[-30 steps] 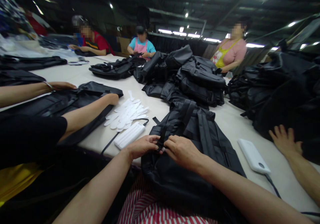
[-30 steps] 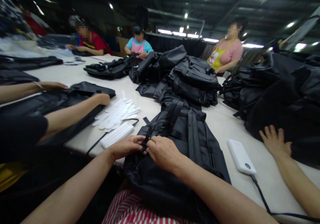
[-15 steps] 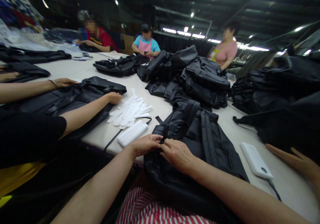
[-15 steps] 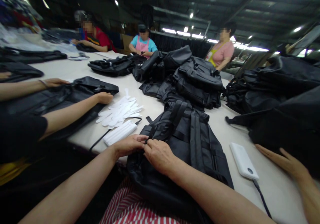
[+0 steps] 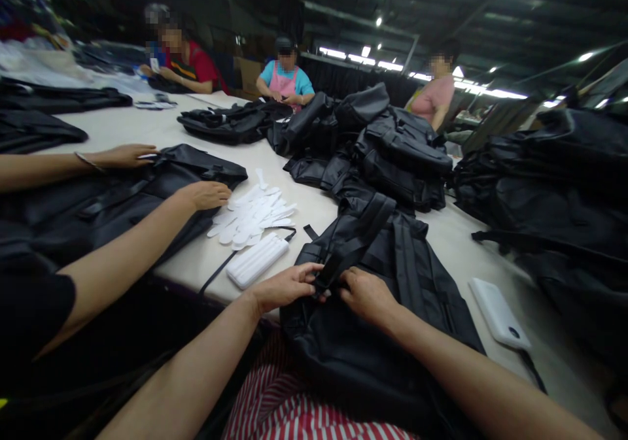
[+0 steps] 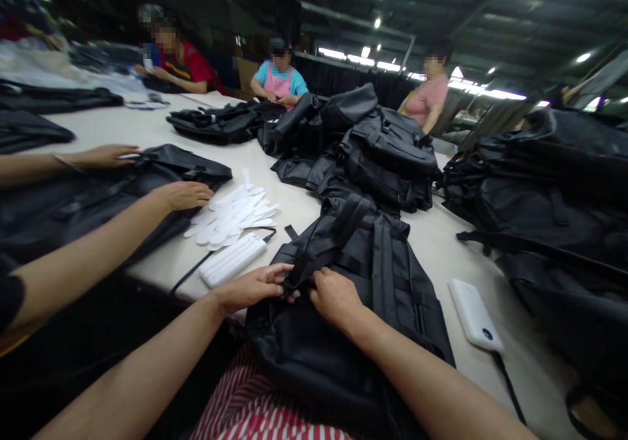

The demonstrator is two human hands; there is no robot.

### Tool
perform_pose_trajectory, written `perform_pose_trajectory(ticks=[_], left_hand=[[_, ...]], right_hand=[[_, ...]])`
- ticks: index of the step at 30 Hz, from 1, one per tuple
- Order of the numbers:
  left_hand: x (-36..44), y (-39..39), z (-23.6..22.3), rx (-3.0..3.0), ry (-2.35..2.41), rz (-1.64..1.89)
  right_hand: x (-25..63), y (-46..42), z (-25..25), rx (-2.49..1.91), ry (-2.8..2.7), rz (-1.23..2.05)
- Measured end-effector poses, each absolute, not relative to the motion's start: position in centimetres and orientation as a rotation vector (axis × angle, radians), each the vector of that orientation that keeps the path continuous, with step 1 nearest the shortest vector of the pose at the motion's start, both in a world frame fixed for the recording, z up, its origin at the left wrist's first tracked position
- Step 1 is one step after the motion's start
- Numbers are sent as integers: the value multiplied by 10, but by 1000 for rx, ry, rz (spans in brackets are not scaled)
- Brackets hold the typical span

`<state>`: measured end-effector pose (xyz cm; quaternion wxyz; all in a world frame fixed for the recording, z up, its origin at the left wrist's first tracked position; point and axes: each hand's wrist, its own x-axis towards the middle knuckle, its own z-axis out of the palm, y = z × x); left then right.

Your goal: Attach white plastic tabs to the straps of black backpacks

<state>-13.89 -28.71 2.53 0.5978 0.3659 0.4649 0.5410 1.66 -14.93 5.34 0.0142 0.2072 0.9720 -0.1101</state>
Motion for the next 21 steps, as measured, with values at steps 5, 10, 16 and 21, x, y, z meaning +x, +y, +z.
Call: perform_pose_trajectory(ticks=[5,10,16,21], left_hand=[[-139,-291,27,837,1061,1278],[-137,-293,27,778,1065,1303],[-136,-295,27,774,1073,1279],[-139,-295,26,800,1064,1286]], right_hand=[[7,-127,39,1209,2748,-1118],[-2,-110,25,1253,2065,-2171],[-4,-87,46,856,2148,-2281],[-4,-84,64,641,2329,-2144]])
